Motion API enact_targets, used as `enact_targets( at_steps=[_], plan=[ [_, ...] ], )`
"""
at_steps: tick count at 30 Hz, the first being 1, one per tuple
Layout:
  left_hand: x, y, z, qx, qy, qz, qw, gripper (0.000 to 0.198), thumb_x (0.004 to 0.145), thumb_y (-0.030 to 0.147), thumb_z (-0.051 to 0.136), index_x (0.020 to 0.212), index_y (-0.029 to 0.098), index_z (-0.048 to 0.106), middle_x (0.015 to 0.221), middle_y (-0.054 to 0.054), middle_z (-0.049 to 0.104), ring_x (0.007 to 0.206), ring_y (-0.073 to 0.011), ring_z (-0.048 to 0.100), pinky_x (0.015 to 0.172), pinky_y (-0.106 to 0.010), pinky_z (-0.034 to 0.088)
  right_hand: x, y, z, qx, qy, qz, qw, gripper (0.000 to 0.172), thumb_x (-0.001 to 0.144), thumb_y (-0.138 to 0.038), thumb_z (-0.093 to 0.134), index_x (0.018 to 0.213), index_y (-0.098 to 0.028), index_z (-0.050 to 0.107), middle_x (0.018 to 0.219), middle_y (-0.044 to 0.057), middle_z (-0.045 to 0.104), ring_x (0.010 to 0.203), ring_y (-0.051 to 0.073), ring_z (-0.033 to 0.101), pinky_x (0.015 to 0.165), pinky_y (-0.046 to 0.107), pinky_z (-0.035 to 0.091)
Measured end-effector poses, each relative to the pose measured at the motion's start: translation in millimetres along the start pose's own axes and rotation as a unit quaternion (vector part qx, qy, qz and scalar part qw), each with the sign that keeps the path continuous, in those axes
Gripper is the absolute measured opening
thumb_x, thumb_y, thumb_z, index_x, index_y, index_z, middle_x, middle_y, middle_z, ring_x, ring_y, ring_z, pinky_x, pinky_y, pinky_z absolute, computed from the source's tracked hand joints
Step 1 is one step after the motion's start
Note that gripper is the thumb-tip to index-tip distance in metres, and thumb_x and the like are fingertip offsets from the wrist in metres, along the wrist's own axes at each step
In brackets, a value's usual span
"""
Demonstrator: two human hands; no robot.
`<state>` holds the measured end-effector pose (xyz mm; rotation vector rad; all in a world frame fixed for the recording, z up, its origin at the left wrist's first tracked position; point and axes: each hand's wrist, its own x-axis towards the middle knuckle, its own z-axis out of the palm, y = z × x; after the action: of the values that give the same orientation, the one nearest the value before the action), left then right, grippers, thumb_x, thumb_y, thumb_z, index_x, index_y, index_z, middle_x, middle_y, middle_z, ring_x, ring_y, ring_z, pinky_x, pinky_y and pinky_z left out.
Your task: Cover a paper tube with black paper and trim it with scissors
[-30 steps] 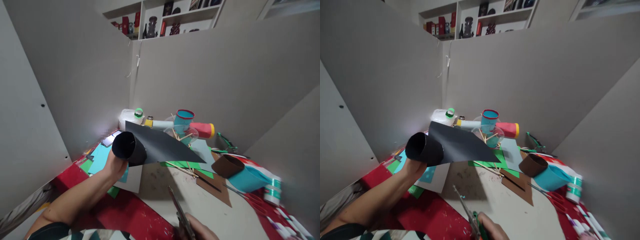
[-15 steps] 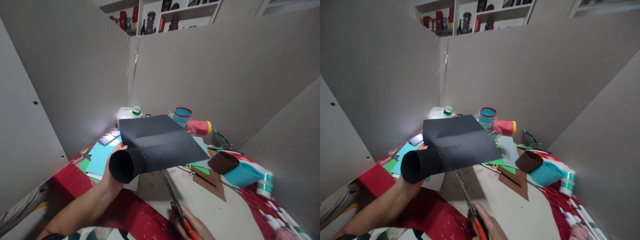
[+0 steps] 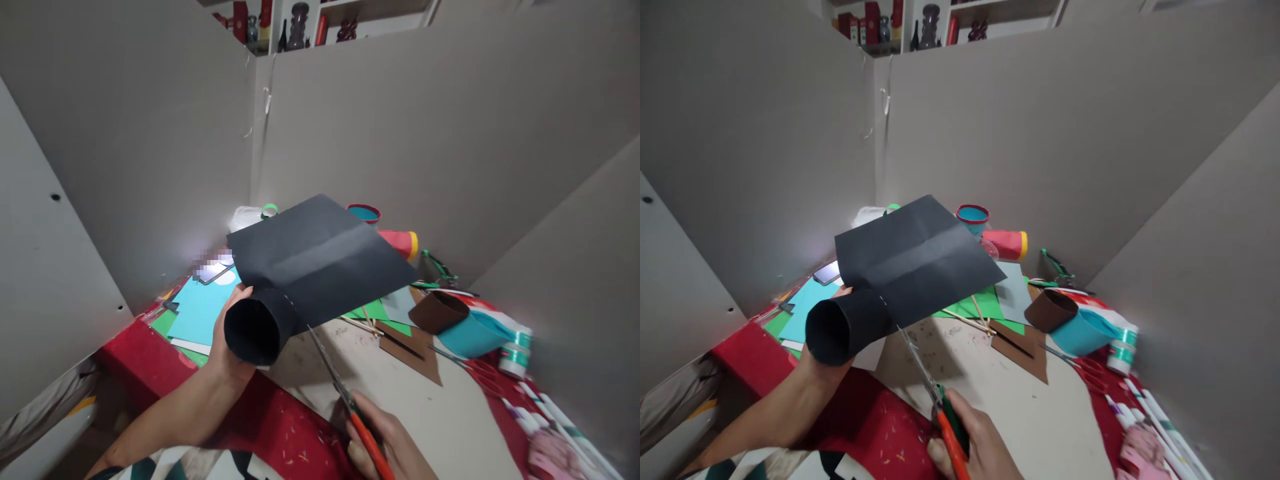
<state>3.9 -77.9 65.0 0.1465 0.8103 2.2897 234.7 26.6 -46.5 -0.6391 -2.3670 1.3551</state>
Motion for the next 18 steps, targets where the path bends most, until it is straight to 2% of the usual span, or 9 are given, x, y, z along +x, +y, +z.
enact_targets(
  at_steps=[4,7,9,10,12,14,18],
  plan=[
    [-9,-4,10.8,0.001,0.007,-0.046,0.999,0.016,0.073,0.013,0.068,0.087,0.019,0.068,0.082,0.0,0.075,0.072,-0.0149,0.071,0.071,-0.023,0.057,7,-20,1,0.044,-0.042,-0.011,0.998,0.052,0.089,-0.073,0.048,0.087,-0.022,0.053,0.066,-0.004,0.043,0.058,0.014,0.035,0.054,0.026,0.037],
    [-16,-7,18.3,0.008,0.067,-0.095,0.993,0.015,0.074,0.008,0.066,0.085,0.017,0.069,0.078,-0.001,0.075,0.068,-0.0152,0.072,0.072,-0.025,0.059,9,-30,-1,0.069,-0.052,0.002,0.996,0.05,0.091,-0.072,0.047,0.083,-0.022,0.046,0.069,-0.005,0.039,0.062,0.014,0.032,0.055,0.026,0.033],
    [-18,-10,19.4,0.028,0.105,-0.151,0.982,0.007,0.08,0.01,0.064,0.079,0.015,0.07,0.07,-0.003,0.074,0.061,-0.0156,0.071,0.07,-0.026,0.061,8,-32,-3,0.079,-0.055,0.015,0.995,0.051,0.091,-0.073,0.048,0.082,-0.023,0.043,0.068,-0.005,0.037,0.062,0.013,0.031,0.055,0.026,0.031],
    [-19,-12,18.7,0.034,0.109,-0.177,0.978,0.01,0.085,0.012,0.063,0.079,0.013,0.071,0.069,-0.004,0.074,0.06,-0.0162,0.071,0.07,-0.027,0.062,8,-33,-4,0.083,-0.058,0.019,0.995,0.052,0.09,-0.074,0.047,0.081,-0.023,0.042,0.067,-0.006,0.037,0.062,0.013,0.03,0.055,0.026,0.03],
    [-19,-15,15.7,0.036,0.095,-0.201,0.974,0.018,0.092,0.014,0.058,0.084,0.01,0.074,0.074,-0.008,0.077,0.064,-0.0178,0.074,0.072,-0.029,0.063,7,-33,-5,0.09,-0.061,0.021,0.994,0.053,0.091,-0.075,0.046,0.082,-0.023,0.041,0.068,-0.006,0.037,0.063,0.013,0.03,0.056,0.026,0.029],
    [-17,-17,12.3,0.026,0.08,-0.195,0.977,0.019,0.094,0.015,0.057,0.091,0.008,0.075,0.082,-0.01,0.079,0.069,-0.0188,0.075,0.073,-0.029,0.064,6,-34,-6,0.096,-0.066,0.014,0.993,0.055,0.089,-0.077,0.046,0.083,-0.022,0.042,0.07,-0.005,0.037,0.063,0.013,0.03,0.056,0.027,0.028],
    [-11,-16,9.5,0.008,0.051,-0.193,0.98,0.026,0.098,0.019,0.052,0.092,0.011,0.076,0.078,-0.009,0.079,0.069,-0.0197,0.076,0.067,-0.028,0.064,4,-37,-8,0.135,-0.091,-0.009,0.987,0.064,0.082,-0.086,0.047,0.084,-0.022,0.043,0.072,-0.005,0.037,0.063,0.013,0.028,0.054,0.027,0.026]
  ],
)
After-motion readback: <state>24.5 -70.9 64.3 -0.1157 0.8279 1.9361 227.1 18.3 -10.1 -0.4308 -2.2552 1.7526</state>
